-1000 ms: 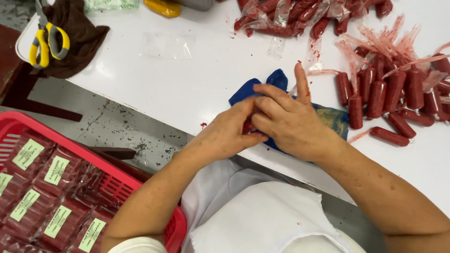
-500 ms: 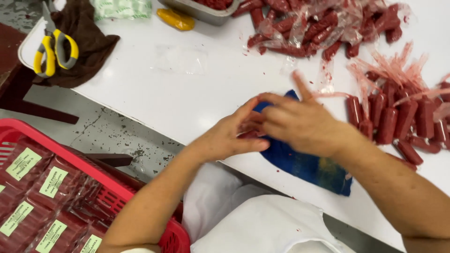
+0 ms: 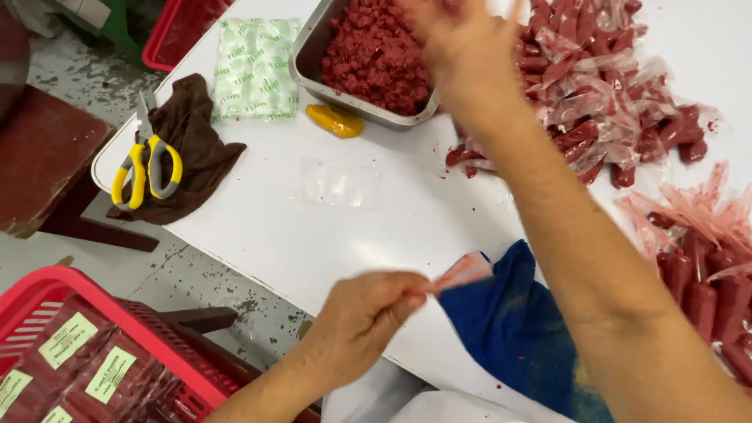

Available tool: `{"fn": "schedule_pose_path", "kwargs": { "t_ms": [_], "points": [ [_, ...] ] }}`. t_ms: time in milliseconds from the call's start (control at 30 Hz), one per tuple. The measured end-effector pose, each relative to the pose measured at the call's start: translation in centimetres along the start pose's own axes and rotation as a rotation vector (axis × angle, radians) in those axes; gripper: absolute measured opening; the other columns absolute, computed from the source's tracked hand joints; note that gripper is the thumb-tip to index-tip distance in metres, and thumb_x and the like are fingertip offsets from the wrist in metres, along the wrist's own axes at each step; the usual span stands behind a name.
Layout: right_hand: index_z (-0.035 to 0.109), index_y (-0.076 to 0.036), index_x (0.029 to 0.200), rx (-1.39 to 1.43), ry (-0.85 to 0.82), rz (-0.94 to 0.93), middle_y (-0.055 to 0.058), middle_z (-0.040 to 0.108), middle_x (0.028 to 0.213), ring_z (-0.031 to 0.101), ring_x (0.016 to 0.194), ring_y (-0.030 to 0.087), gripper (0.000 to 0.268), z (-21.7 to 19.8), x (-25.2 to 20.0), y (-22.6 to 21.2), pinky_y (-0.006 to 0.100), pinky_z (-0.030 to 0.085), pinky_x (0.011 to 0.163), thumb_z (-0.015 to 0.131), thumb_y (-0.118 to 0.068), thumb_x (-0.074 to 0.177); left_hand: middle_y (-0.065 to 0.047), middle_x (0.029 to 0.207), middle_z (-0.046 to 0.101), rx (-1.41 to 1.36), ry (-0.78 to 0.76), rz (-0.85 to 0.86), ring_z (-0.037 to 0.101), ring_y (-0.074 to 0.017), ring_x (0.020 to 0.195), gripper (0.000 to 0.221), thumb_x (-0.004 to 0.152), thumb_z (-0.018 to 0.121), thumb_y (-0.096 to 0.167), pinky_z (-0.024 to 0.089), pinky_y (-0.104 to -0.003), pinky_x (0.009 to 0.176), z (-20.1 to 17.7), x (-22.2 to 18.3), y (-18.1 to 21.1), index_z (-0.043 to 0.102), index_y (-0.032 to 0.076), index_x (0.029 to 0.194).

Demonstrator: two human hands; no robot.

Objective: The person repeatedly picks up small sausages from a pile on a white table, wraps each one in a clear plastic film, and places the wrapped sausage into a red basket. The person uses a blue cloth to wipe their hands between wrapping actions.

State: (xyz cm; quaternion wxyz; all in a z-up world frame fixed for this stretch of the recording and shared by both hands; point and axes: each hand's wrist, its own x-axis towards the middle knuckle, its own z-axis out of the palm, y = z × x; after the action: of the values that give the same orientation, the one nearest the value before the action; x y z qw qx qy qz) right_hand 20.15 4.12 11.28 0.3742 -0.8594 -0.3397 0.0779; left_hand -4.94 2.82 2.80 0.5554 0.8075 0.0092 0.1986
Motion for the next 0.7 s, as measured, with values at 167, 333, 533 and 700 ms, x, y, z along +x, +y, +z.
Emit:
{"fn": "schedule_pose_path", "kwargs": {
  "t_ms": [167,333,533,700],
  "points": [
    [0.064,-0.014,0.13,0.296,-0.455,-0.582,0.023,0.026,0.159,0.02,0.152,0.045,0.038,5.2,-8.3,8.9,0.071,-0.003,0.116,0.051,-0.005,0.095,-0.005,0.088,0.052,0.281,0.358,0.049,0.057,-0.017,0.065,0.012,0.096,0.064,0.012,0.047,-0.03,0.059,0.7,4.3,-4.3,0.076,0.01,0.099],
    [0.071,0.005,0.109,0.951,-0.378,-0.486,0.029,0.058,0.137,0.033,0.15,0.044,0.039,2.4,-13.8,10.8,0.061,0.01,0.125,0.049,-0.02,0.087,-0.013,0.081,0.065,-0.527,0.416,0.169,0.054,-0.0136,0.053,0.018,0.102,0.06,0.015,0.049,-0.024,0.05,4.1,5.3,-4.6,0.068,0.003,0.091],
    [0.059,-0.012,0.086,0.067,-0.258,-0.774,0.015,0.058,0.14,0.032,0.15,0.047,0.02,-2.6,-20.5,16.0,0.061,-0.015,0.116,0.045,-0.022,0.097,-0.007,0.076,0.071,0.026,0.216,0.327,0.065,-0.0228,0.057,0.007,0.093,0.068,0.008,0.056,-0.033,0.052,6.6,-0.3,0.4,0.071,0.004,0.089],
    [0.064,-0.016,0.097,-0.335,-0.008,-0.851,0.01,0.063,0.135,0.051,0.138,0.039,0.015,-3.3,-27.2,17.8,0.07,0.011,0.113,0.053,-0.022,0.104,-0.019,0.14,0.061,-0.629,0.202,-0.043,0.074,-0.0352,0.101,0.037,0.106,0.053,0.026,0.065,-0.044,0.086,5.7,-8.4,1.8,0.053,0.0,0.133]
  ]
}}
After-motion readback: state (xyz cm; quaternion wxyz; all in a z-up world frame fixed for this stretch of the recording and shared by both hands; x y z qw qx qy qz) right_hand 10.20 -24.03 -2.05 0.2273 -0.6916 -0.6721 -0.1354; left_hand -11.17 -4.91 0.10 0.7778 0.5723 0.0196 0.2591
